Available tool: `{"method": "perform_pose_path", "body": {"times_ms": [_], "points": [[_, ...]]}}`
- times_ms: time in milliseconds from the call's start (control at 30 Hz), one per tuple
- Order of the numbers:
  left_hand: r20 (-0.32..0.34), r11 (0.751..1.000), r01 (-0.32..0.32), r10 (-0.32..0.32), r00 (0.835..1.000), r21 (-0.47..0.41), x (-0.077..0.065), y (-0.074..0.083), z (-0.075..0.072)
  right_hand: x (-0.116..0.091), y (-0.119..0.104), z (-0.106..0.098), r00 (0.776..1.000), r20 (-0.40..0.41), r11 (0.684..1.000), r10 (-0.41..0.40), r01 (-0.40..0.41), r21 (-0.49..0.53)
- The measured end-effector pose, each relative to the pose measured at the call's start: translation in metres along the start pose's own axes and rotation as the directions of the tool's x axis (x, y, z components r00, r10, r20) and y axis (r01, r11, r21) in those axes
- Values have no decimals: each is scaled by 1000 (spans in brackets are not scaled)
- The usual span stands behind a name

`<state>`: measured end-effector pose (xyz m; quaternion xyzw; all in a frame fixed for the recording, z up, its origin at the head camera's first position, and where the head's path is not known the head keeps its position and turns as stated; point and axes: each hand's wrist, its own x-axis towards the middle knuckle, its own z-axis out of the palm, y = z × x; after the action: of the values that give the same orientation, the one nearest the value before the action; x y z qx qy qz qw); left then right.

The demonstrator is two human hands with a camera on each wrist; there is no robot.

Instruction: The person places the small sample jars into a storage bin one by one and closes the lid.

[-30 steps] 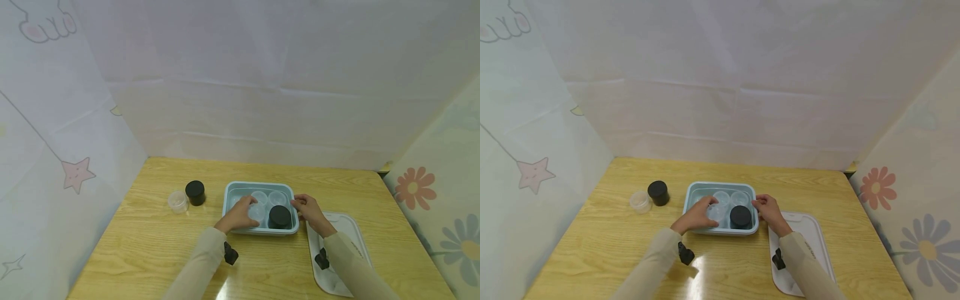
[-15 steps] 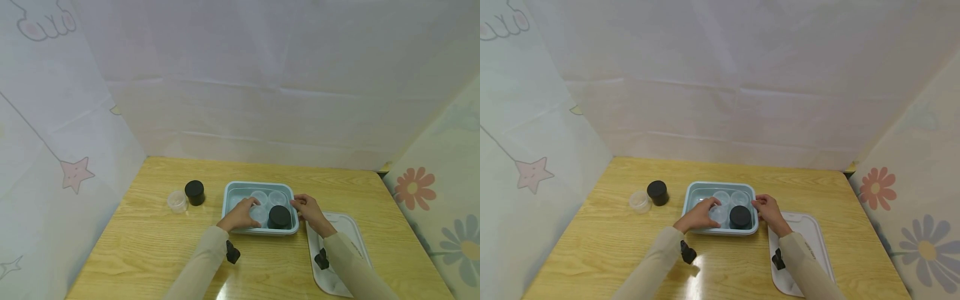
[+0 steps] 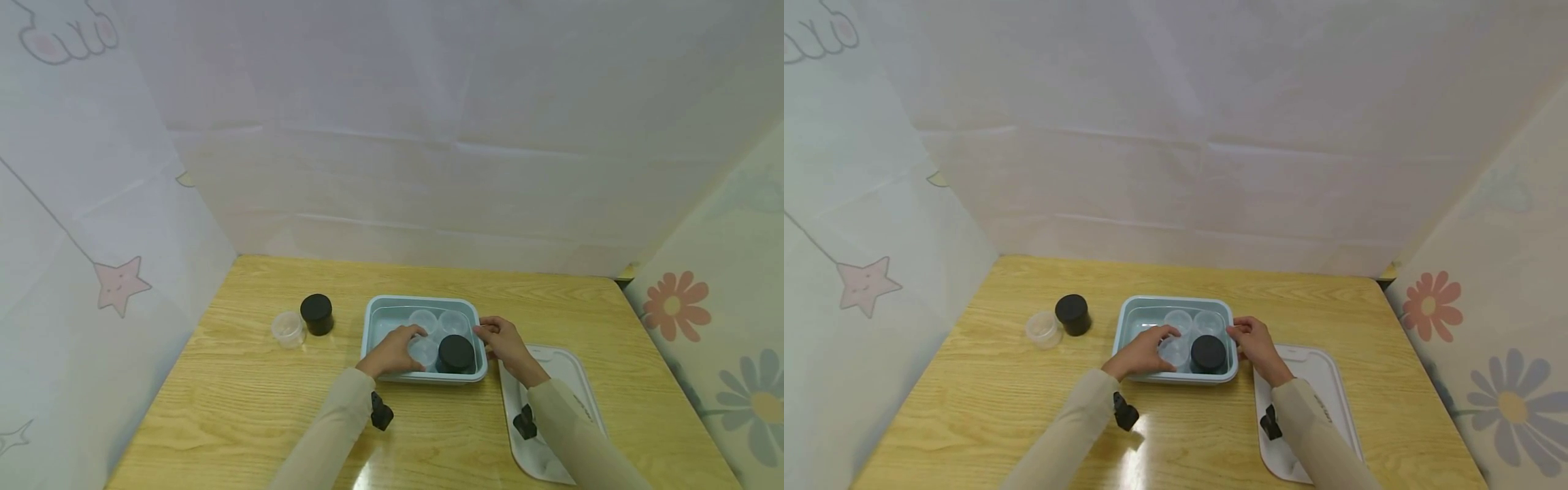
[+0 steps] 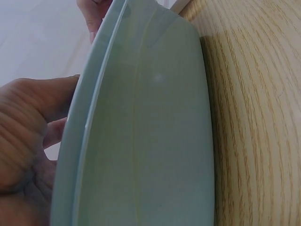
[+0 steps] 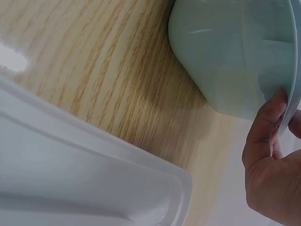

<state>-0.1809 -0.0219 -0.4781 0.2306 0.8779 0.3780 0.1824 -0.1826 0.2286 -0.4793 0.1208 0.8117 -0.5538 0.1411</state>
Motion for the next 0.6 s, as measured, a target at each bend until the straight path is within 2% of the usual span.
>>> {"method": "perform_pose_path", "body": {"times_ms": [600], "points": [[20, 998, 43, -42, 999, -39, 0, 1, 0, 0, -1, 0, 1000, 6, 1000, 10, -10, -2]]}}
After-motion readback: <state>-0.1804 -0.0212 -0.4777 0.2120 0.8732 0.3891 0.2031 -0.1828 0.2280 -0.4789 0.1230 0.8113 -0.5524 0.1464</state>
